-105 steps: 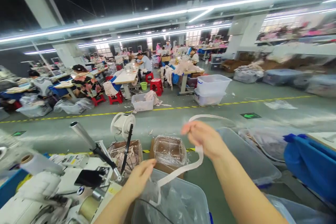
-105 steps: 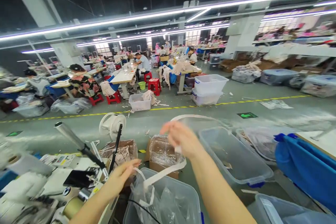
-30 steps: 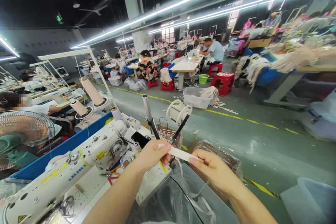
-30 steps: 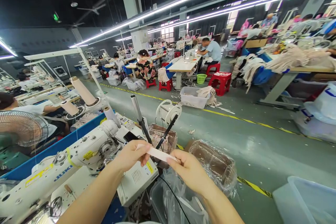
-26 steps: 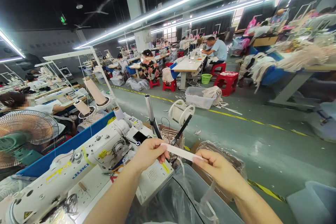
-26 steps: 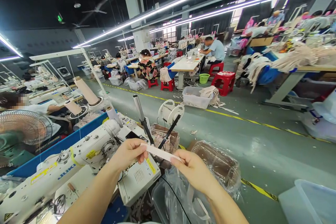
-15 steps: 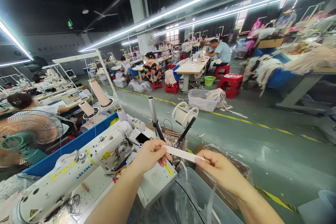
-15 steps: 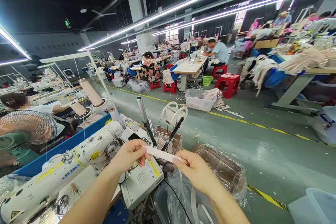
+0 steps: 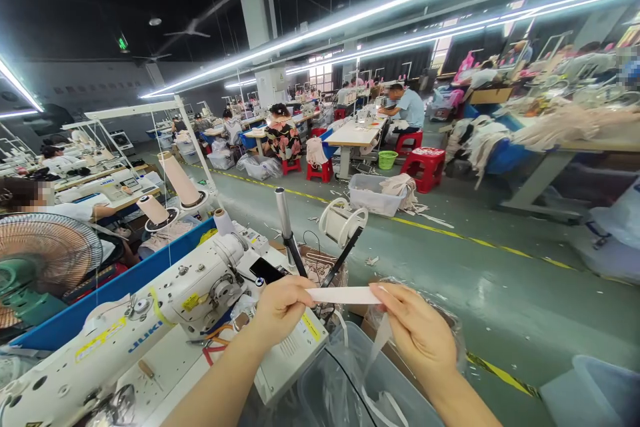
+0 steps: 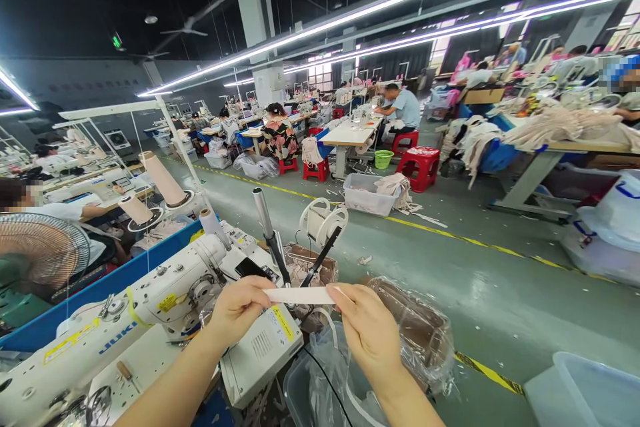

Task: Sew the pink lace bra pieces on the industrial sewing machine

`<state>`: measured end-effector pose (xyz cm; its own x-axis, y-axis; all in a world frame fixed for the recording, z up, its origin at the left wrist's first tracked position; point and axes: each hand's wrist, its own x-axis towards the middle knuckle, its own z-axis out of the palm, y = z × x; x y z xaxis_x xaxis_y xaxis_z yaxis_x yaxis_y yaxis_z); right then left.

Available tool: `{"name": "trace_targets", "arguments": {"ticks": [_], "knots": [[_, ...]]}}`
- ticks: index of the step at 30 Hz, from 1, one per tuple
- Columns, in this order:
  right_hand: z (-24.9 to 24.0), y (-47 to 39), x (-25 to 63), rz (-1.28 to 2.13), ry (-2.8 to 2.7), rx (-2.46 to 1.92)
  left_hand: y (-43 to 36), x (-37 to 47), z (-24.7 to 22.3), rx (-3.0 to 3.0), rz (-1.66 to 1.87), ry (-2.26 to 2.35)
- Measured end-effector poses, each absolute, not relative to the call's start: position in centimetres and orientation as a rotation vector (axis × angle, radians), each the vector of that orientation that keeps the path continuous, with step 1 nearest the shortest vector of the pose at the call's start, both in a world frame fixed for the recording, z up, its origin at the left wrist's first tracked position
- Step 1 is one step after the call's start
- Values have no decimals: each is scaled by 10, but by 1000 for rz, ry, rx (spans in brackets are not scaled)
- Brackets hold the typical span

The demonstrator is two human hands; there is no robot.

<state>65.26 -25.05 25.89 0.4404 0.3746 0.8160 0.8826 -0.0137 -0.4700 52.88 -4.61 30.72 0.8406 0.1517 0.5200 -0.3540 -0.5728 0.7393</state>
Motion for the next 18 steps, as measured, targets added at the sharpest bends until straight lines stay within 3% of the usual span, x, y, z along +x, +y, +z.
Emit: {"name": "trace_targets", "arguments": {"ticks": [12, 18], "knots": [[254, -249, 659, -600, -1139, -1588, -48, 531, 303, 2005, 649, -125], [251, -246, 667, -147, -1090, -1720, -48, 538, 303, 1826, 599, -63]]}}
